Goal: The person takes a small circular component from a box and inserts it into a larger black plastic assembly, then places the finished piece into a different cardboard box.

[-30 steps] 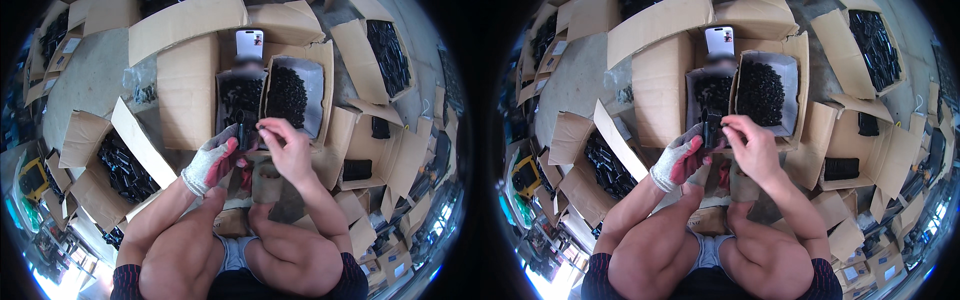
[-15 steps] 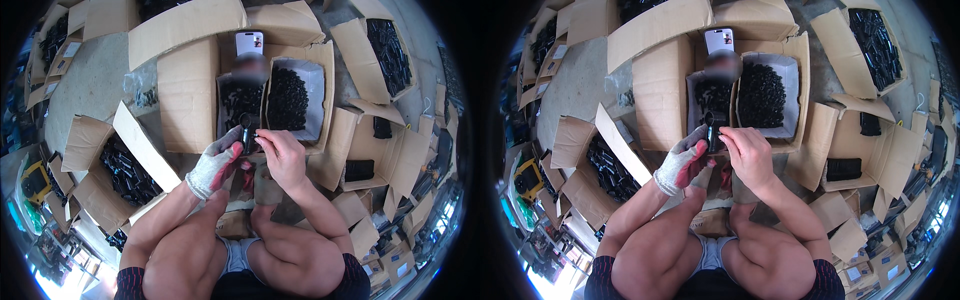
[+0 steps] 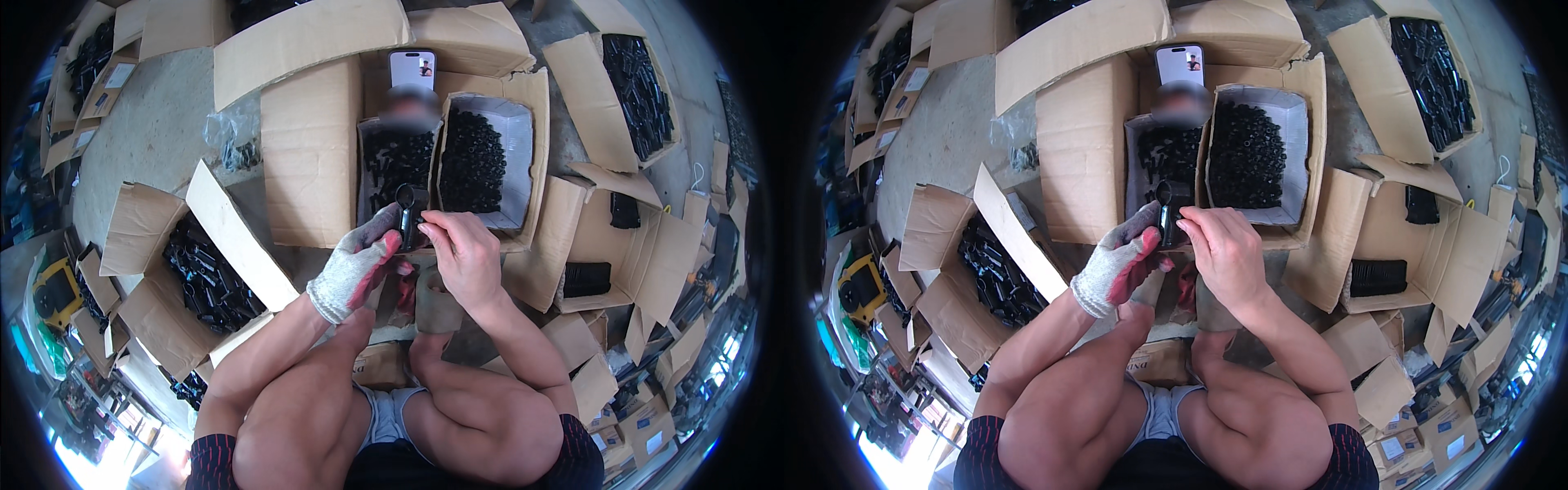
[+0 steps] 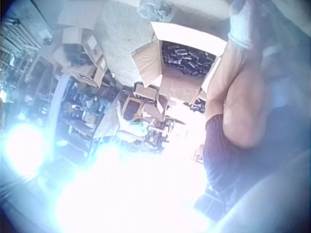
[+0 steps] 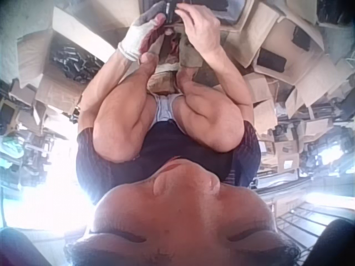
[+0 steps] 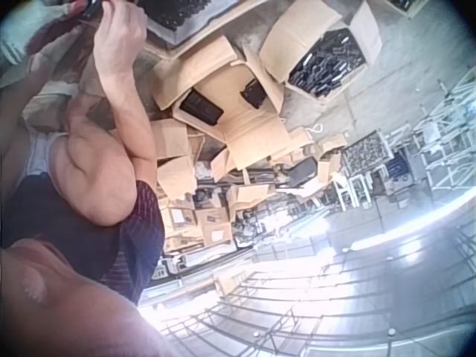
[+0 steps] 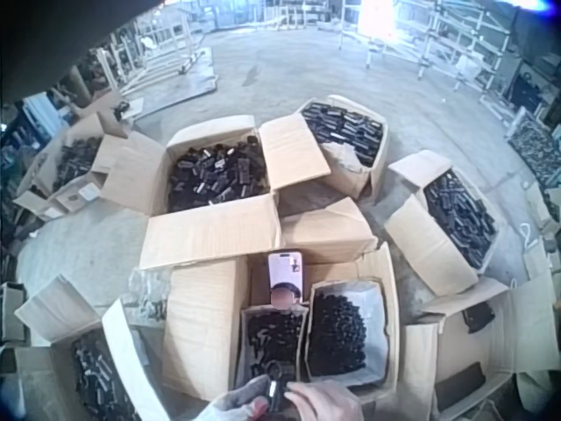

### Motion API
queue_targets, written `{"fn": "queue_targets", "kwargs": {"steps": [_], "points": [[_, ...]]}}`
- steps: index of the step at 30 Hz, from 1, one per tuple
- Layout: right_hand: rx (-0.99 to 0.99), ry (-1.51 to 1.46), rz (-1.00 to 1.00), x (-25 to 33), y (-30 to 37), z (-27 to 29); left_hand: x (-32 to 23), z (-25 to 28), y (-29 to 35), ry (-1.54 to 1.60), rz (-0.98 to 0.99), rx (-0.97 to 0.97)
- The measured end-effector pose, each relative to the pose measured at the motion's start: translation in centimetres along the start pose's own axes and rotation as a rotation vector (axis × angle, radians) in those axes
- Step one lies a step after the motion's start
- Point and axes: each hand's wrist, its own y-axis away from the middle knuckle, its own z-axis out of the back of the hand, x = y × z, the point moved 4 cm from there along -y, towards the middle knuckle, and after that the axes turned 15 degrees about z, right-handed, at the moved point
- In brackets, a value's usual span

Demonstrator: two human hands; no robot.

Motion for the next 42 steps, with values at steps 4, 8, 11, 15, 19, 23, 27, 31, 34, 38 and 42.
{"fn": "queue_targets", "kwargs": {"steps": [4,8,11,15,19,23,27,31,34,38,42], "points": [[-0.004,0.041,0.031,-0.1,0.0,-0.4,-0.3,-0.1,0.2,-0.015,-0.019,0.021],[0.019,0.117,0.038,-0.1,0.0,-0.7,-0.3,-0.2,0.1,0.012,-0.014,-0.011],[0.062,0.163,0.042,-0.2,-0.1,-1.0,0.6,0.3,-0.2,-0.035,-0.010,-0.107],[0.087,0.215,0.041,-0.3,0.0,-0.8,0.4,-0.4,0.0,-0.139,-0.037,-0.127],[0.060,0.164,-0.001,-1.1,0.8,-1.5,0.5,-0.4,-0.1,-0.110,-0.002,-0.088],[0.060,0.140,-0.007,-0.9,0.5,-0.5,0.4,-0.4,0.0,-0.095,-0.012,-0.111],[-0.001,0.173,0.047,-0.5,0.3,-0.4,0.1,-0.5,-0.1,-0.076,-0.026,-0.114],[0.197,0.162,0.009,-1.2,1.2,-1.4,0.2,-0.3,0.0,-0.027,-0.028,-0.098],[0.132,0.104,-0.019,-1.3,1.3,-0.4,0.4,-0.6,-0.3,-0.056,-0.023,-0.058],[0.044,0.098,0.033,-1.0,1.2,-0.5,0.2,-1.2,-0.2,-0.134,-0.016,-0.068],[0.174,0.107,-0.004,-1.5,1.7,-0.9,0.2,-1.7,0.0,-0.134,-0.025,-0.052]]}}
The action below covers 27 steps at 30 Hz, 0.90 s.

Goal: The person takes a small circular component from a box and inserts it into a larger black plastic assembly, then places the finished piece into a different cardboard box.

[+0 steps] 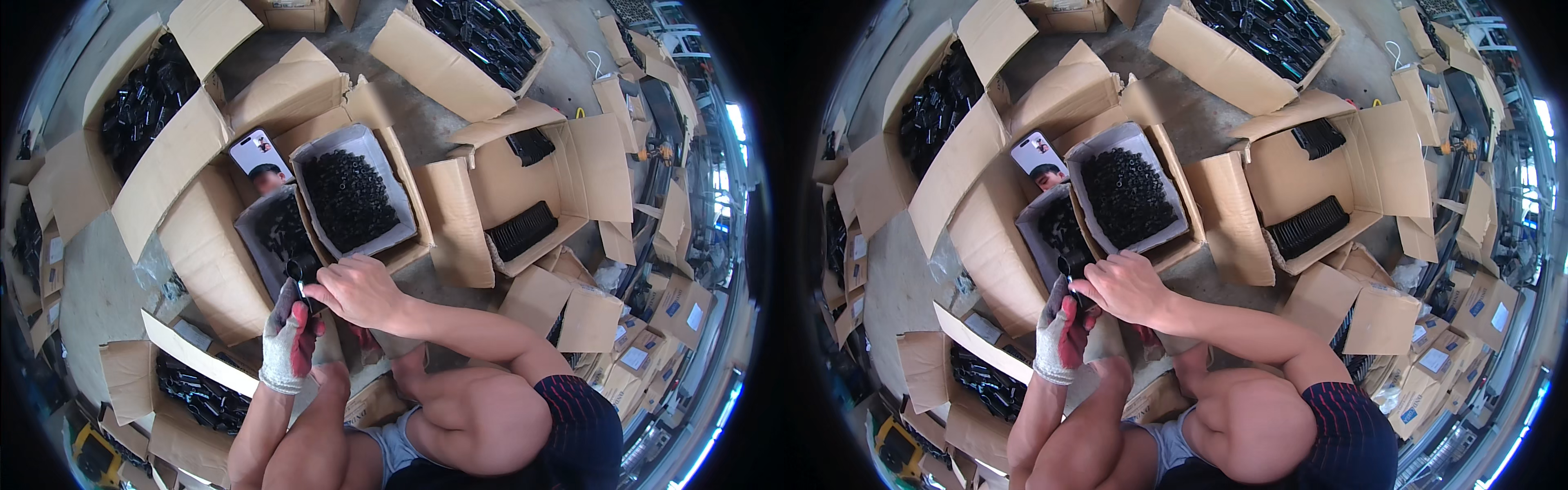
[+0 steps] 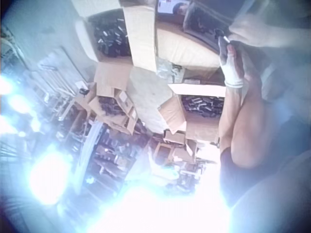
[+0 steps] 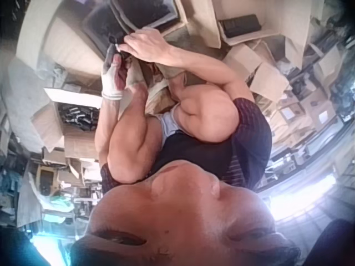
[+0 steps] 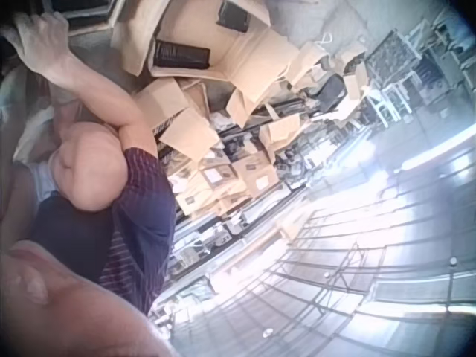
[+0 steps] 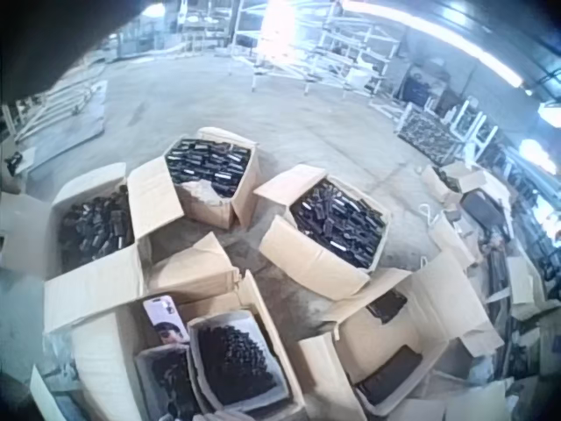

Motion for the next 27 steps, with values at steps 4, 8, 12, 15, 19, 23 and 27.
{"fn": "queue_targets", "kwargs": {"steps": [4,8,12,15,19,23,27], "points": [[-0.259,-0.037,0.006,1.0,-0.9,1.7,0.2,0.5,-0.1,0.085,0.014,-0.002],[-0.178,0.024,0.055,0.4,-0.5,0.1,0.2,0.6,-0.3,0.064,0.020,-0.014],[-0.077,-0.020,0.001,0.1,-0.2,-0.2,0.3,0.6,-0.2,0.048,0.030,-0.029],[-0.147,-0.036,0.052,0.4,-0.6,-0.2,0.1,0.7,-0.3,0.059,0.011,-0.049],[-0.104,-0.094,0.007,0.2,-0.4,-0.6,0.1,0.3,-0.2,0.046,0.002,-0.064],[0.042,-0.171,-0.162,-0.5,0.6,-1.0,0.2,0.2,-0.2,0.010,0.017,-0.029],[-0.409,-0.107,0.014,-2.0,2.4,6.1,-1.7,0.2,1.3,0.045,-0.097,-0.044]]}}
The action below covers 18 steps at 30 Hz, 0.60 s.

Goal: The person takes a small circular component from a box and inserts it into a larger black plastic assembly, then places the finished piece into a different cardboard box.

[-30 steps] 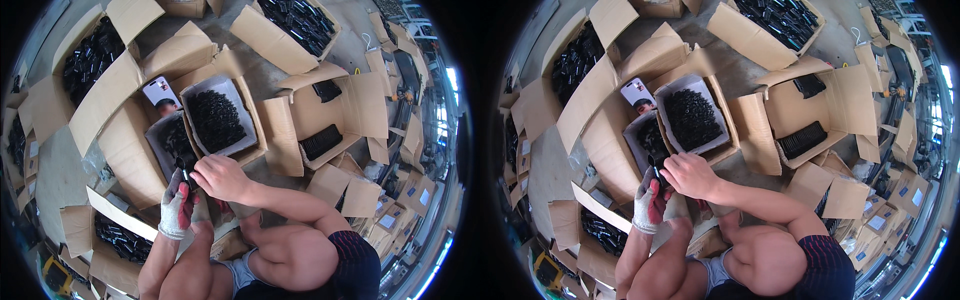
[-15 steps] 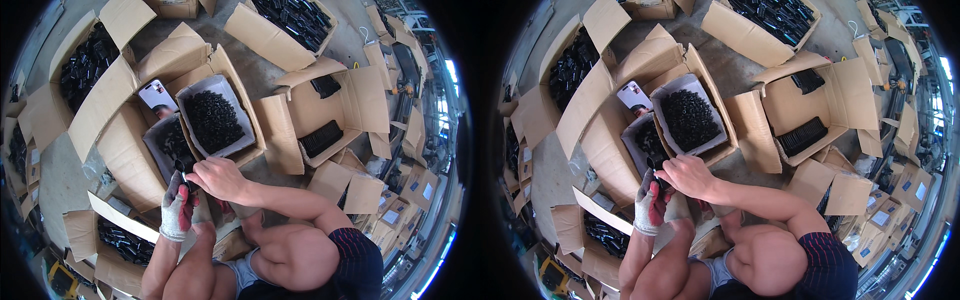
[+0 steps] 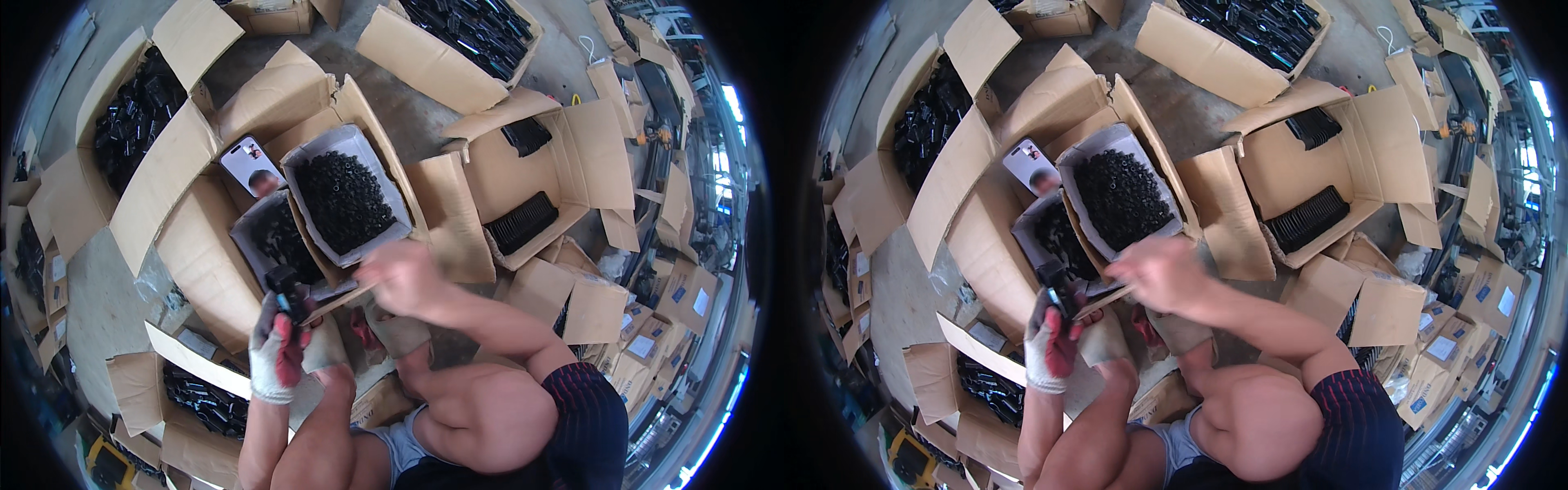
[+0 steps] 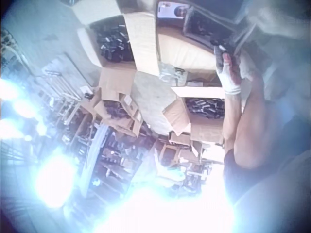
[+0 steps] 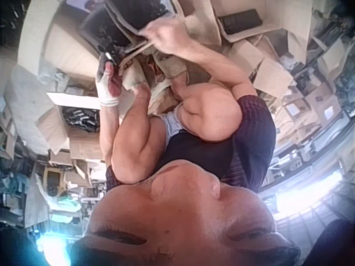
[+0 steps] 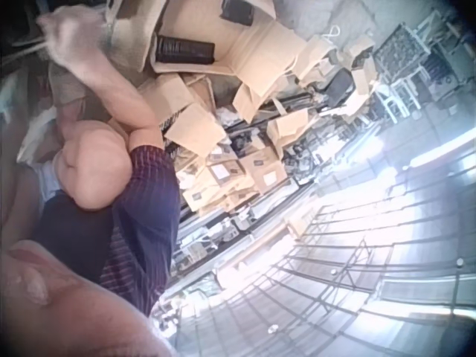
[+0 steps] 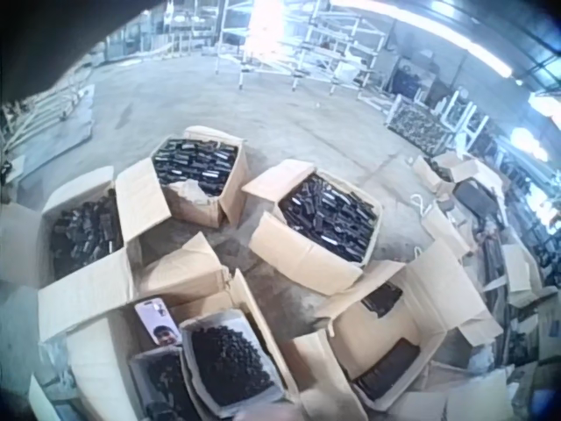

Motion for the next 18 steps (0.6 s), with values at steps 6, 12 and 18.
{"fn": "queue_targets", "kwargs": {"steps": [6,12,18], "points": [[-0.500,0.729,-0.536,-16.3,4.6,22.0,-6.4,11.4,7.5,0.087,-0.391,-0.144],[-0.013,0.984,-0.461,-23.7,8.7,24.1,-8.7,25.0,15.3,0.359,-0.615,-0.170],[0.029,1.078,-0.507,-26.2,9.3,22.2,-2.7,34.6,17.6,0.209,-0.633,-1.106]]}}
